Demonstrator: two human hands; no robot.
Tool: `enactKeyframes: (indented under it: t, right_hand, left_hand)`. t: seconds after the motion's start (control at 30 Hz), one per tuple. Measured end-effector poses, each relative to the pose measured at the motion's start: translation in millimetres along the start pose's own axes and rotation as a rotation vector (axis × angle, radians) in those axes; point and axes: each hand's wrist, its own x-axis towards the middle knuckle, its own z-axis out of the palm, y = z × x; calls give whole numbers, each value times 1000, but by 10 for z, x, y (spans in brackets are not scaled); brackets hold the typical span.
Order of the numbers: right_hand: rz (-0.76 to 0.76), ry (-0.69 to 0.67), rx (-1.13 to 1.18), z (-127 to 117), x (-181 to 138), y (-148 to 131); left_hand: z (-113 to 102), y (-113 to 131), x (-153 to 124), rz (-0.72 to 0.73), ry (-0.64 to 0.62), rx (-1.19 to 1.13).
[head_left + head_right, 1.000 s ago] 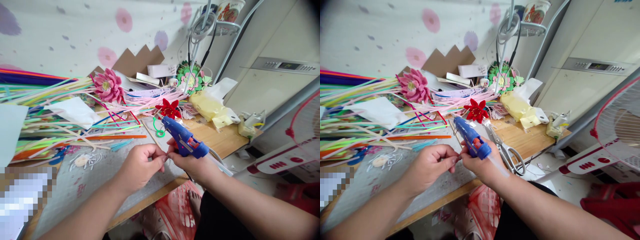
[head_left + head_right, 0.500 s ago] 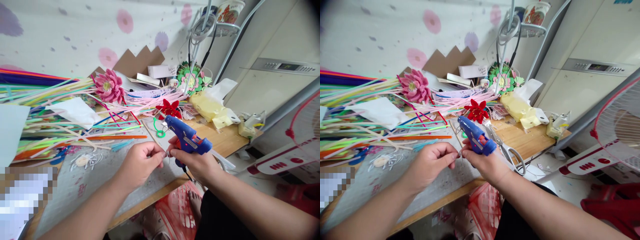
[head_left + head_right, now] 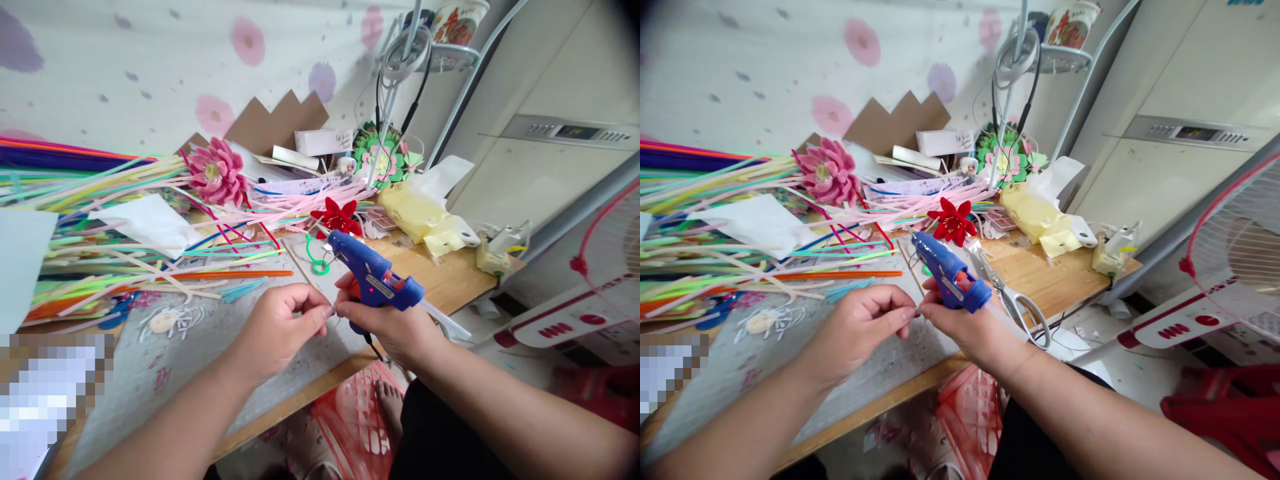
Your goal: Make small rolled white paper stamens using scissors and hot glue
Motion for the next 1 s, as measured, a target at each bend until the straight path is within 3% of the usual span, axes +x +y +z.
enactKeyframes:
  t: [0.1, 0.2, 0.33, 0.47, 0.67, 1.0]
  right_hand:
    - [6, -18, 6, -45, -2, -35]
    - [-36, 27, -81, -159, -54, -76]
    - [-142, -36, -378, -332, -195, -122]
    - [-284, -151, -647, -384, -288, -152]
    - [-364, -210, -743, -332, -277, -153]
    - [-356, -203, -735, -335, -257, -159]
  left_hand:
    - [-11, -31, 11, 19, 3, -21]
    - [-33, -63, 20, 7, 101, 5]
    - [-68, -97, 31, -21, 330, 110]
    - [-81, -90, 32, 36, 434, 164]
    - [-63, -78, 7, 154, 452, 218]
    - [-58, -109, 10, 312, 464, 232]
